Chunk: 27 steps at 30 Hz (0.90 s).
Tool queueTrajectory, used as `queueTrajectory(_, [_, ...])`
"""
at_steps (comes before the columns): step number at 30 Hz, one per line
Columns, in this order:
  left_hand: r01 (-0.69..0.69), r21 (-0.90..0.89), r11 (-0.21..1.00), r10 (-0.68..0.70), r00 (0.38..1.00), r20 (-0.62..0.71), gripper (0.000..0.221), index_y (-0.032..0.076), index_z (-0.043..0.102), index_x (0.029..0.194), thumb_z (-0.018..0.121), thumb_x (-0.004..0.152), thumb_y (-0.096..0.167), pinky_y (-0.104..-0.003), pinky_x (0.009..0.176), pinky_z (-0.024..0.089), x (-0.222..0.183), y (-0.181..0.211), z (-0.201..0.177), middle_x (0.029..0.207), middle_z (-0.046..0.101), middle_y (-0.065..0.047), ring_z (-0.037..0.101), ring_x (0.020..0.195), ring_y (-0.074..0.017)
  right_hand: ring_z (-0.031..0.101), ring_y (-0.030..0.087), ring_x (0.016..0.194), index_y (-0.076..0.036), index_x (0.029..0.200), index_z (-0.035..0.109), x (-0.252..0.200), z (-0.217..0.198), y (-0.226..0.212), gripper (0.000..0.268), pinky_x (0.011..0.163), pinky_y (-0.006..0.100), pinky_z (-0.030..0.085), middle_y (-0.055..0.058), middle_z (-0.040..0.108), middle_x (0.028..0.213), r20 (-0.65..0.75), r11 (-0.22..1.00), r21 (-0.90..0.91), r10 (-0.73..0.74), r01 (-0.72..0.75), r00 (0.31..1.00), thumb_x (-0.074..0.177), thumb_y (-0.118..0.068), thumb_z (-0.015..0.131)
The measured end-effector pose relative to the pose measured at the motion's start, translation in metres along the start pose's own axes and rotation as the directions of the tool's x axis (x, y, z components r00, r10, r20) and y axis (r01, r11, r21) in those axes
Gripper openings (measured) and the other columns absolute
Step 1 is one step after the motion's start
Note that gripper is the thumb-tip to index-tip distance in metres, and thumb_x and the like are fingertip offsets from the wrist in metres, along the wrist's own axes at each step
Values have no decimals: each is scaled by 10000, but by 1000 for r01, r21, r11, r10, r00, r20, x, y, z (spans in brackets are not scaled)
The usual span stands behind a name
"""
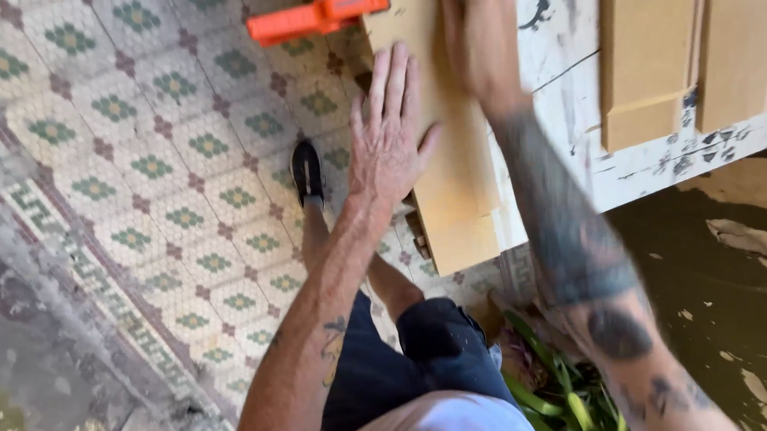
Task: Sanding a wooden board using a sanding block and securing it with a clamp on a workbench.
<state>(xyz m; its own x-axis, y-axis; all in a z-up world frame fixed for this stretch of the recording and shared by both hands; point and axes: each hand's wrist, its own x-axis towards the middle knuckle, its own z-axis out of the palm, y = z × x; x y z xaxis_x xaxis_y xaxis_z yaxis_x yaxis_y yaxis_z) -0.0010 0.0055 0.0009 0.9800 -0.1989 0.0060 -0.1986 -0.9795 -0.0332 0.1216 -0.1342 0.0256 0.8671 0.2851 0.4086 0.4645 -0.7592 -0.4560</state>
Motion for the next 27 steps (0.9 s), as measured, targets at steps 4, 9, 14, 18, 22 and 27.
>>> queueTrajectory(4, [14, -199, 980, -34, 995, -98, 972, 81, 301, 1650, 711, 986, 660, -427, 1183, 416, 2, 1, 7, 1729, 210, -118, 225, 1608, -263, 543, 415, 1407, -152, 1672, 165, -87, -80, -84, 673, 1158, 513, 373, 256, 444, 1626, 383, 949, 41, 274, -312, 882, 1080, 7, 444])
queueTrajectory(9, [51, -255, 966, -84, 989, -122, 966, 95, 336, 1632, 748, 910, 587, -452, 1197, 377, -1, 5, -1, 1727, 237, -120, 228, 1610, -261, 514, 408, 1244, -133, 1657, 295, -164, -85, -74, 665, 1073, 533, 395, 225, 441, 1561, 354, 878, -136, 475, -458, 806, 1049, -86, 561])
queueTrajectory(14, [-33, -44, 998, 37, 996, 81, 1009, 23, 89, 1689, 362, 1132, 819, -456, 1291, 337, 4, 2, 16, 1728, 8, -180, 66, 1619, -343, 487, 301, 919, -133, 1685, 167, -21, -22, -3, 655, 888, 416, 367, 161, 570, 1045, 304, 989, 48, 122, -143, 945, 1122, 55, 445])
queueTrajectory(18, [-29, -136, 990, 28, 1000, -7, 1078, 47, 127, 1698, 633, 1092, 781, -435, 1247, 405, 2, -1, 12, 1750, 70, -146, 126, 1634, -300, 556, 379, 1175, -84, 1596, 319, -41, -41, -21, 579, 1060, 477, 338, 202, 609, 1351, 289, 995, 20, 85, -95, 953, 1046, 23, 464])
queueTrajectory(22, [-21, -101, 995, 25, 999, 36, 1059, 43, 110, 1696, 560, 1103, 797, -441, 1262, 356, 2, 3, 16, 1742, 51, -153, 106, 1624, -309, 554, 375, 1227, -22, 1617, 234, -157, -109, -95, 667, 1053, 427, 405, 254, 453, 1591, 411, 934, 45, 305, -353, 859, 1000, 131, 434])
queueTrajectory(27, [-24, -78, 997, 29, 997, 66, 1038, 33, 67, 1690, 445, 1120, 814, -490, 1296, 313, 10, -3, 20, 1728, -3, -180, 54, 1619, -339, 363, 136, 638, -45, 1643, 253, -105, -73, -71, 710, 803, 335, 435, 49, 390, 786, 427, 866, 141, 383, -479, 819, 992, 204, 389])
